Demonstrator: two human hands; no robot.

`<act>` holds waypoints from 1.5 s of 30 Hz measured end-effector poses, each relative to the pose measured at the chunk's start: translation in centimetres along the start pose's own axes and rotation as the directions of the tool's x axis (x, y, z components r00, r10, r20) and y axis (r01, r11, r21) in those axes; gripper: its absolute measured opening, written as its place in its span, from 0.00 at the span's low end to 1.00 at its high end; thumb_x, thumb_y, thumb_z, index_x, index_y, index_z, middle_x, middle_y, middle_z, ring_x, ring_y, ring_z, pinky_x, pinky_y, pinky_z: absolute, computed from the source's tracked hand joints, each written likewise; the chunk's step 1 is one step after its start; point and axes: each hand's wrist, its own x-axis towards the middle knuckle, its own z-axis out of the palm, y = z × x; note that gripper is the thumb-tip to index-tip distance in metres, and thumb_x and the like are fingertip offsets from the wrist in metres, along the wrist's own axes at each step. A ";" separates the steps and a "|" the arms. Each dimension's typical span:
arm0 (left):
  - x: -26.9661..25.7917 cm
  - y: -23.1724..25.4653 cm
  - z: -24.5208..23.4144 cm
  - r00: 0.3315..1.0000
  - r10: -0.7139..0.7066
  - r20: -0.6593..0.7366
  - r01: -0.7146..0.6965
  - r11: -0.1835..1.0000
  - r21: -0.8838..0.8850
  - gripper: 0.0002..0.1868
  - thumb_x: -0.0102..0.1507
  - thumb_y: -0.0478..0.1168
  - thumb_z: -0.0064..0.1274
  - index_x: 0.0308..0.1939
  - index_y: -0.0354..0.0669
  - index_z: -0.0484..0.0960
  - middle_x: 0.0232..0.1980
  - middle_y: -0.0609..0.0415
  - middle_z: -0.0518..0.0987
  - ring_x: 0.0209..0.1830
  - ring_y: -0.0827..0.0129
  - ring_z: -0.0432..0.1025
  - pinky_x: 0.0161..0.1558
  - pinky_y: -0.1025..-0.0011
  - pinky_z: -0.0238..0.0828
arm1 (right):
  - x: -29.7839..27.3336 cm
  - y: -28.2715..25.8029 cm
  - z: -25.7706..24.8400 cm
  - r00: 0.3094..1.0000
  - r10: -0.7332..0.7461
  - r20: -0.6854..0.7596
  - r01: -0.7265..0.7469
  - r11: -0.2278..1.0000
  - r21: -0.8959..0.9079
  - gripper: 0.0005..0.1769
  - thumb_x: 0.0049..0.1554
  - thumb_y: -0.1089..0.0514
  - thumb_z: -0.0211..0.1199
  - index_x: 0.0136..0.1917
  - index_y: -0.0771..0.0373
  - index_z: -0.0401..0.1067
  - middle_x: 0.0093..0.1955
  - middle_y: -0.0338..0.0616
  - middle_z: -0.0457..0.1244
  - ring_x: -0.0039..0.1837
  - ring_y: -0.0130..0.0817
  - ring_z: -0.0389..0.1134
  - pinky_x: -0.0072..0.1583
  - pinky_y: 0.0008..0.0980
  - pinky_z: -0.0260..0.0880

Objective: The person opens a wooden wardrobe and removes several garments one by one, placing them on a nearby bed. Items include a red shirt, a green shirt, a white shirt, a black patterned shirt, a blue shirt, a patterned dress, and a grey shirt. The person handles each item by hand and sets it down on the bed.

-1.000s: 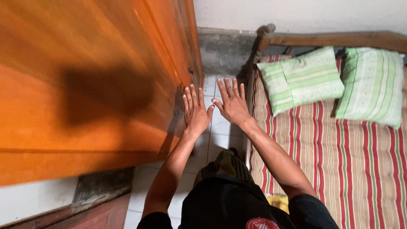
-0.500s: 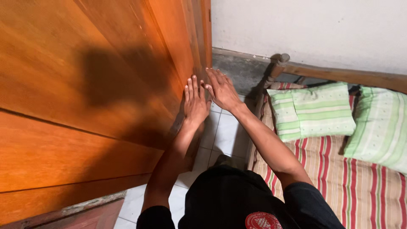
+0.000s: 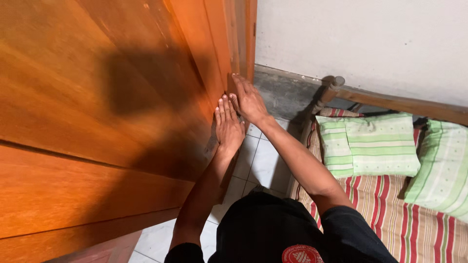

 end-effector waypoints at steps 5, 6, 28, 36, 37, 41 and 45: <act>0.5 -0.5 1.6 0.997 -0.060 0.055 0.052 0.990 0.134 0.47 0.64 0.48 0.54 0.75 0.18 0.49 0.83 0.32 0.41 0.85 0.45 0.33 0.80 0.52 0.28 | 1.2 -0.4 1.0 0.994 0.100 -0.049 -0.100 0.995 -0.005 0.37 0.65 0.48 0.59 0.78 0.70 0.52 0.77 0.64 0.54 0.76 0.60 0.56 0.73 0.52 0.58; 0.6 -0.5 1.8 0.994 -0.072 0.081 0.057 0.984 0.170 0.46 0.65 0.49 0.53 0.74 0.17 0.50 0.83 0.31 0.40 0.85 0.44 0.32 0.80 0.51 0.27 | 1.5 -0.5 1.2 0.991 0.125 -0.044 -0.126 0.992 -0.016 0.37 0.66 0.47 0.59 0.78 0.70 0.52 0.77 0.65 0.54 0.76 0.61 0.55 0.72 0.53 0.58; 1.8 0.9 3.5 0.987 -0.161 0.021 0.153 0.965 0.212 0.48 0.66 0.53 0.49 0.75 0.17 0.50 0.83 0.32 0.39 0.84 0.45 0.31 0.79 0.49 0.21 | 4.1 0.7 3.4 0.984 0.158 -0.078 -0.171 0.958 -0.229 0.45 0.64 0.44 0.57 0.83 0.67 0.44 0.80 0.57 0.51 0.75 0.54 0.57 0.68 0.57 0.60; 2.2 2.5 3.6 0.982 -0.167 0.086 0.148 0.970 0.194 0.46 0.66 0.53 0.50 0.73 0.15 0.54 0.83 0.29 0.39 0.84 0.41 0.31 0.78 0.44 0.20 | 1.8 2.3 1.6 0.993 0.074 -0.089 -0.099 0.944 -0.314 0.36 0.68 0.47 0.48 0.82 0.66 0.46 0.82 0.58 0.48 0.77 0.55 0.54 0.70 0.56 0.55; 2.5 2.7 3.8 0.987 -0.150 0.059 0.135 0.970 0.203 0.44 0.65 0.50 0.50 0.73 0.15 0.54 0.83 0.29 0.40 0.84 0.40 0.31 0.78 0.43 0.20 | 1.6 2.6 1.2 0.993 0.077 -0.085 -0.099 0.948 -0.303 0.36 0.69 0.48 0.48 0.82 0.66 0.46 0.82 0.58 0.48 0.77 0.54 0.54 0.71 0.56 0.55; 2.7 4.2 5.1 0.997 -0.070 -0.019 0.072 0.980 0.183 0.40 0.64 0.41 0.48 0.74 0.16 0.56 0.82 0.28 0.42 0.83 0.38 0.32 0.77 0.41 0.22 | 0.0 3.6 -0.7 0.991 0.092 -0.097 -0.117 0.951 -0.285 0.34 0.69 0.48 0.46 0.82 0.64 0.49 0.82 0.57 0.49 0.78 0.53 0.54 0.71 0.56 0.54; 2.6 6.2 5.5 1.000 -0.021 -0.020 0.023 0.994 0.111 0.40 0.63 0.40 0.49 0.74 0.18 0.55 0.83 0.31 0.43 0.84 0.40 0.33 0.78 0.41 0.23 | -1.2 4.4 -3.1 0.986 0.090 -0.143 -0.128 0.951 -0.282 0.31 0.69 0.49 0.47 0.81 0.64 0.52 0.77 0.57 0.55 0.76 0.54 0.56 0.70 0.55 0.55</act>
